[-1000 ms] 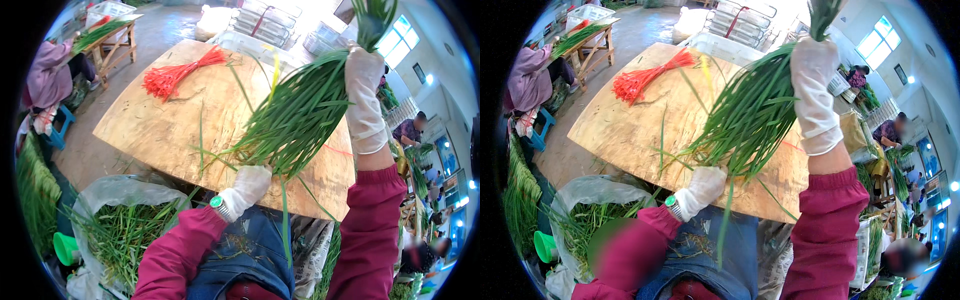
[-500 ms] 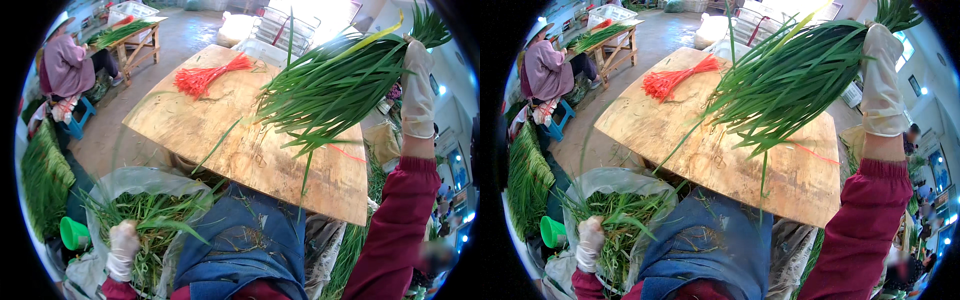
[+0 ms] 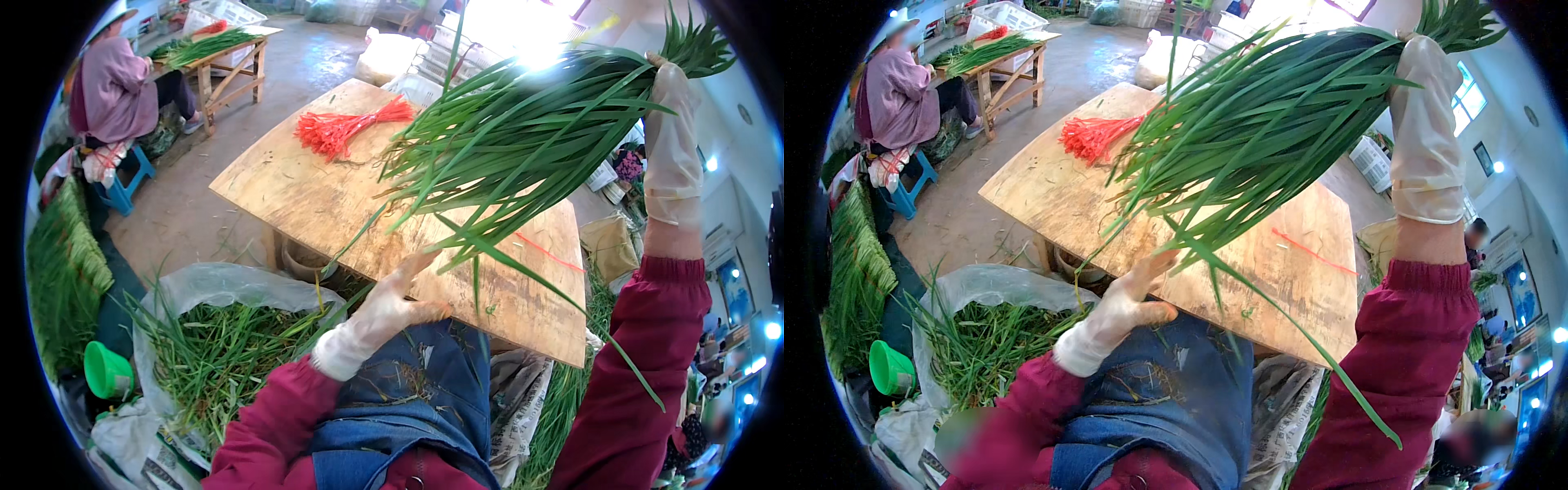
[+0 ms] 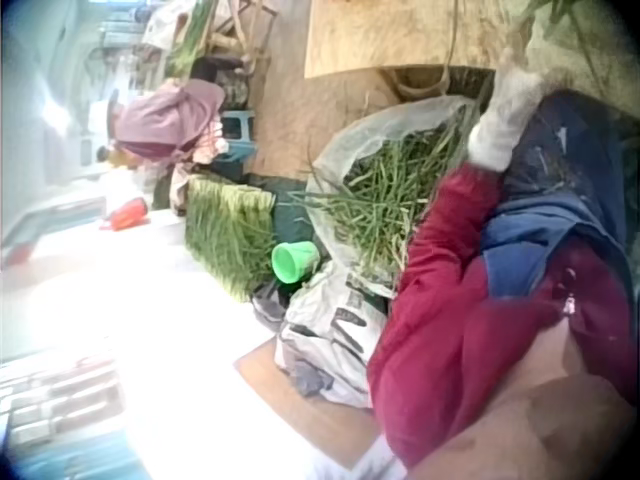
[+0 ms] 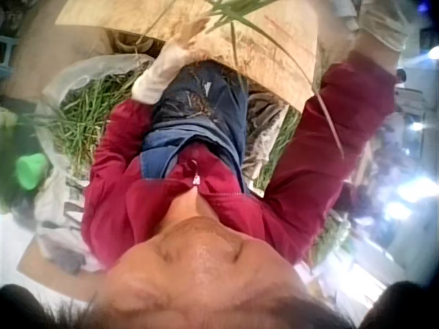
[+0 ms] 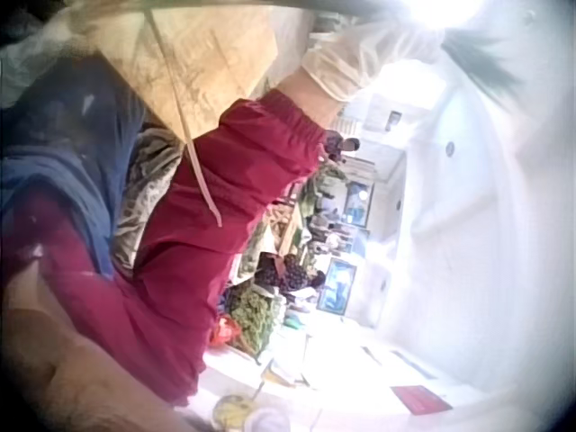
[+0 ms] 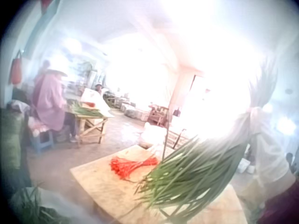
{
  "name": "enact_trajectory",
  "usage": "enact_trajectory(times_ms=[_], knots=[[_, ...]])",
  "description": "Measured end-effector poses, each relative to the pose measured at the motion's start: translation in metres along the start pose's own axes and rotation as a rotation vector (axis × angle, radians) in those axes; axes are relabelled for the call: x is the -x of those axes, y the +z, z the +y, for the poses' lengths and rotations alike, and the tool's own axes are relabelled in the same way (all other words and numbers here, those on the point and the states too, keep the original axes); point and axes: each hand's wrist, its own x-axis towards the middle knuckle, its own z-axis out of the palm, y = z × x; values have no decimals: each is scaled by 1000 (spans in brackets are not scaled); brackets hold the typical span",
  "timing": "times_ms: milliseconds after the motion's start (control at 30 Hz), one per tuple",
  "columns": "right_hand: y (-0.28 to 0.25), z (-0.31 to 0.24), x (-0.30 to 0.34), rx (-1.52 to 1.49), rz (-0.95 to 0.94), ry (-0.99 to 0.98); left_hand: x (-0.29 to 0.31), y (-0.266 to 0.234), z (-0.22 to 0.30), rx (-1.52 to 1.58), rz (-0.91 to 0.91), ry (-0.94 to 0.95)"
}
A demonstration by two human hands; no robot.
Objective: The person removes yellowed leaves from green onions by hand, bunches the stalks on a wooden table, wraps red plastic ties around them, and places the completed bundles into white plastic crates.
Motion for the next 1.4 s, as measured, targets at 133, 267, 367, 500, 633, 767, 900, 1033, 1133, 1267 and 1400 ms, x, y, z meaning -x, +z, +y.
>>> enact_trajectory(times_ms=[133, 267, 367, 500, 633, 767, 900, 1033, 1133, 1267, 1400], knots=[[0, 6, 10, -36, -9, 48, -20, 16, -10, 632, -91, 25], [0, 11, 18, -51, -15, 74, -3, 9, 0, 849, -121, -71], [2, 20, 21, -71, -24, 101, 28, -3, 14, 563, -12, -276], [-4, 19, 18, -62, -11, 95, 83, -50, 38, -201, 112, -441], [-3, 22, 30, 11, -27, 101, 117, -97, 27, -1900, 159, -203], [-6, 26, 25, 8, -4, 125, 65, -38, 27, -1109, 90, 150], [0, 21, 37, 6, 9, 133, 20, 2, 9, -362, 218, -42], [-3, 24, 40, 19, -26, 130, 13, 13, 17, 262, 274, -276], [-4, 28, 43, 32, 5, 141, 19, 15, 11, 454, 291, -199], [-11, 41, 35, 36, -49, 121, 35, 9, 7, 414, 490, -153], [-18, 29, 44, 53, -52, 130, 94, -42, 20, -522, 393, -382]])
